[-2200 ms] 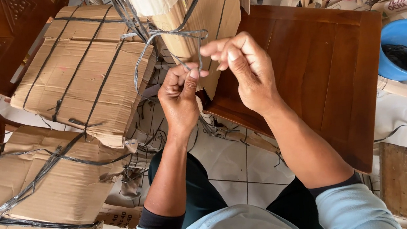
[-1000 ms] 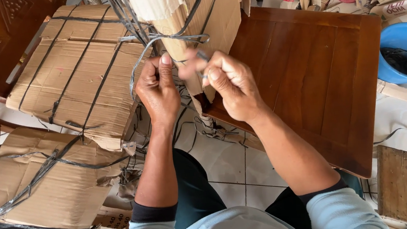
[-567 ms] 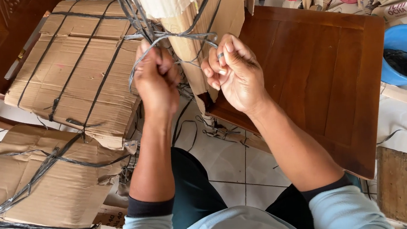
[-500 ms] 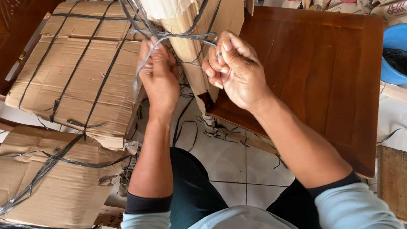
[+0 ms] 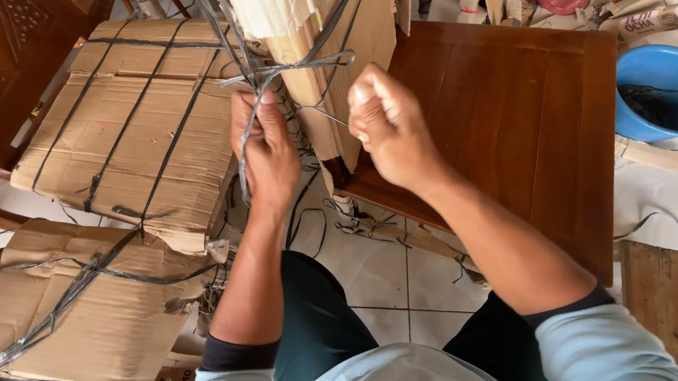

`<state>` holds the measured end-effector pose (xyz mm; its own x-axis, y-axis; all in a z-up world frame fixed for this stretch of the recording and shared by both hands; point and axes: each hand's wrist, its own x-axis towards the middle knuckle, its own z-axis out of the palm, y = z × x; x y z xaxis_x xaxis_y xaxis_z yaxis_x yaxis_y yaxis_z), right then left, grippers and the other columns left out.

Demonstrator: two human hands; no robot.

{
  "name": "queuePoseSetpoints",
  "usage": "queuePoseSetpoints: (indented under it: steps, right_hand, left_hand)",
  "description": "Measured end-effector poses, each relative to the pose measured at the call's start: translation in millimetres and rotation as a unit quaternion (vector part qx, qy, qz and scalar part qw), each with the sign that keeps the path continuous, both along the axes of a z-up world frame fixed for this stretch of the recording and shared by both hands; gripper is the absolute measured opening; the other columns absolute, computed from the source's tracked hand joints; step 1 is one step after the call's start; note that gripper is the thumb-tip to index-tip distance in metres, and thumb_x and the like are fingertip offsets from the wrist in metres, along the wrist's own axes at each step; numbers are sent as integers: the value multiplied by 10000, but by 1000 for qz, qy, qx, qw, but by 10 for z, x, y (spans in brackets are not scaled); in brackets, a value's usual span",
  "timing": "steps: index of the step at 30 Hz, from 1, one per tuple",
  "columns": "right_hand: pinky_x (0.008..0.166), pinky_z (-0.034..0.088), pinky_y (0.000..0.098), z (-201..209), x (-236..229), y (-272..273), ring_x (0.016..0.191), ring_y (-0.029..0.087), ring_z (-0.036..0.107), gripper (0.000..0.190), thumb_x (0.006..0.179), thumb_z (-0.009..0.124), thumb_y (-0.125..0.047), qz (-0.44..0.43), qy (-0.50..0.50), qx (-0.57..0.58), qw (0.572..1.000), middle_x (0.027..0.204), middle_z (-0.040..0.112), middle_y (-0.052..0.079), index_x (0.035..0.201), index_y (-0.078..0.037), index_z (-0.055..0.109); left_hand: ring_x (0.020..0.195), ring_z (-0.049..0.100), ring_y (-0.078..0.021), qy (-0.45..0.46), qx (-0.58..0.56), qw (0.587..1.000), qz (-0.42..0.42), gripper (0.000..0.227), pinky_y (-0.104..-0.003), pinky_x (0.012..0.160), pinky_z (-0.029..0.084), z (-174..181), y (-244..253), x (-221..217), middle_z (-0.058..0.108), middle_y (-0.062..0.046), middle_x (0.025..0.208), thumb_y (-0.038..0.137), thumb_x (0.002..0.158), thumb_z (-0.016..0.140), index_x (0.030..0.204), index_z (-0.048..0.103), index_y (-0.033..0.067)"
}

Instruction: The person ties a stack of cardboard packages with black plastic strapping. They wrap the strap around the package, pull it tight, and tie a knot by hand. The person repeats this process for another package, securing it with a similar strap.

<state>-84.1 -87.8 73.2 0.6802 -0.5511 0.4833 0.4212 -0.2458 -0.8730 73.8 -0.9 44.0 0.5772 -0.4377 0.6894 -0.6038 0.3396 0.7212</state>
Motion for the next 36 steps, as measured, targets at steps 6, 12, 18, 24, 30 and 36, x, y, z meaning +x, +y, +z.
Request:
queuePoseSetpoints:
  steps: [6, 12, 18, 24, 30, 36]
  right_hand:
    - [618, 500, 371, 122, 82, 264, 704, 224, 559, 42, 1096, 494, -49, -178, 47, -186, 965, 726, 532, 96, 1066, -76, 482]
    - [814, 606, 478, 128, -45, 246, 987, 386, 738, 154, 1028, 643, -67, -219, 154, -225, 937, 986, 720, 195, 1176, -93, 679]
    - [695, 572, 408, 37, -104, 180, 799, 258, 682, 124, 1023, 653, -114, -203, 193, -201, 939, 850, 684, 133, 1088, -128, 758]
    - [658, 489, 355, -127, -73, 261, 715, 209, 578, 104, 1046, 584, -98, -125, 156, -176, 964, 730, 623, 64, 1031, -120, 684]
    - [696, 519, 367, -318, -9, 296, 652, 218, 595, 396, 1022, 556, 31, -37, 96, -164, 981, 671, 642, 97, 1396, -84, 617]
    - [616, 526, 332, -483, 70, 266, 605, 206, 590, 489, 1020, 545, 42, -79, 103, -189, 973, 674, 671, 115, 1463, -160, 582]
  left_hand:
    - [638, 479, -141, 47, 62, 997, -1, 163, -326, 631, 471, 240, 222, -310, 509, -4, 691, 239, 1093, 547, 998, 556, 106]
    - [586, 493, -84, 72, 82, 994, -11, 132, -269, 585, 468, 176, 262, -362, 454, 11, 622, 178, 1030, 689, 944, 672, 79]
    - [591, 482, -89, 94, 85, 992, 0, 139, -250, 562, 440, 72, 247, -297, 568, -25, 646, 167, 1006, 723, 915, 710, 62]
    - [603, 527, -125, 45, 105, 993, 23, 120, -306, 599, 489, 46, 327, -270, 562, -69, 829, 180, 987, 747, 935, 752, 72]
    - [581, 493, -128, 79, 108, 990, -33, 156, -288, 527, 409, 68, 430, -377, 587, -69, 623, 110, 1062, 603, 979, 694, 14]
    - [560, 510, -90, 103, 112, 987, -60, 146, -252, 523, 404, 102, 463, -439, 649, -59, 627, 109, 1055, 609, 1028, 715, 11]
